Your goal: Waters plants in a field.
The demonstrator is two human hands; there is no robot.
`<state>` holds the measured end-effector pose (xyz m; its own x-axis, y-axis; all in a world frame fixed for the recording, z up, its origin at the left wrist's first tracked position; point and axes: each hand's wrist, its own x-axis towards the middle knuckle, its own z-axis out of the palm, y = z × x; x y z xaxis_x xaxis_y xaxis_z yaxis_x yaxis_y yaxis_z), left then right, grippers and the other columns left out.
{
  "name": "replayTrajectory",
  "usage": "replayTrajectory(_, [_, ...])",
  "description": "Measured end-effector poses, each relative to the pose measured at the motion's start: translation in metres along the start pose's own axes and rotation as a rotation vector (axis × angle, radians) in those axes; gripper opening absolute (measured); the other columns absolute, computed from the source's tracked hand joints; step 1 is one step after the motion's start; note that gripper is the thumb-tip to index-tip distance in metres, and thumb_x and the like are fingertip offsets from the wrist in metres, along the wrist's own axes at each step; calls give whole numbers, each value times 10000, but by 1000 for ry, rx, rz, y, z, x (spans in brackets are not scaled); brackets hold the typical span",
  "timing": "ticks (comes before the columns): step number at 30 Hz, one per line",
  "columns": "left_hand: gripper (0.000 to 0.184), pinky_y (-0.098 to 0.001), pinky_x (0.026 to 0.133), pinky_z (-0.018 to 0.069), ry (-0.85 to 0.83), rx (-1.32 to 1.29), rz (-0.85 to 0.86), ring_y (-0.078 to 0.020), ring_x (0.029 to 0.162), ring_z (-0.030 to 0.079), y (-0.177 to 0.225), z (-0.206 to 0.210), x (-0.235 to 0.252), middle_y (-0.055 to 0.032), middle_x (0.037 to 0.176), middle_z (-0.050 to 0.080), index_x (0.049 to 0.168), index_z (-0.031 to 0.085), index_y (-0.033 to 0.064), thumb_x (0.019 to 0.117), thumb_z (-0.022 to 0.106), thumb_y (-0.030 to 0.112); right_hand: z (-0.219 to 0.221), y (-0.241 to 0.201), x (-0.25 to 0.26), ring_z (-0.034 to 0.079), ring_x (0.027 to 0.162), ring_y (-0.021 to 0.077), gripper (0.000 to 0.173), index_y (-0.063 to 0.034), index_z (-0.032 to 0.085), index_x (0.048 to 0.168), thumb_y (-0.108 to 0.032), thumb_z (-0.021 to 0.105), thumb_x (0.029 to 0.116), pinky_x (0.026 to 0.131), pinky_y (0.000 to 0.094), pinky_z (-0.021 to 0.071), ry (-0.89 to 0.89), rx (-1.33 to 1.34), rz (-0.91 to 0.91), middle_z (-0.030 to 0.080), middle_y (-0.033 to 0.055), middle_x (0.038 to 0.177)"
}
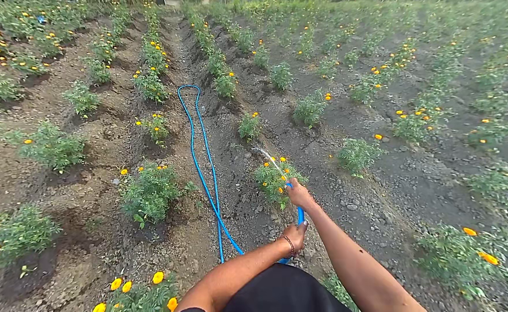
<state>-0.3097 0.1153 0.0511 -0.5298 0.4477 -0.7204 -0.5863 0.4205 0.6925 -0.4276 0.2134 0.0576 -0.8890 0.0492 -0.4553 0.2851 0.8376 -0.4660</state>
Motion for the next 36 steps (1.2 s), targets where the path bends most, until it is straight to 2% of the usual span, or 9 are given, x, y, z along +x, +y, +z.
replayTrajectory(15, [656,-341,562,475,78,-11,64,-175,551,491,-4,-6,1,-42,713,486,1045,549,25,1106,163,552,-4,-19,-6,692,1005,374,361,-83,472,1435,-242,406,1117,898,535,534,122,59,-80,684,221,1100])
replayTrajectory(18, [668,-355,583,486,71,6,70,-185,572,505,-5,-7,2,-51,734,496,1055,557,19,1106,159,553,-4,-19,-7,692,1013,374,361,-82,472,1437,-232,407,1116,902,536,535,128,63,-78,683,223,1114])
replayTrajectory(27, [637,-334,547,480,54,9,72,-166,530,493,-8,-6,2,-28,686,478,1011,532,40,1107,164,551,-4,-14,-8,675,1106,384,376,-63,456,1452,-215,411,1112,962,539,520,107,58,-33,669,239,1196])
replayTrajectory(36, [607,-310,520,456,37,-41,50,-148,502,460,-9,-2,1,-7,659,450,1004,516,54,1106,186,553,-4,-10,-12,682,1084,379,376,-67,449,1452,-220,410,1111,943,533,527,97,68,-14,669,239,1177])
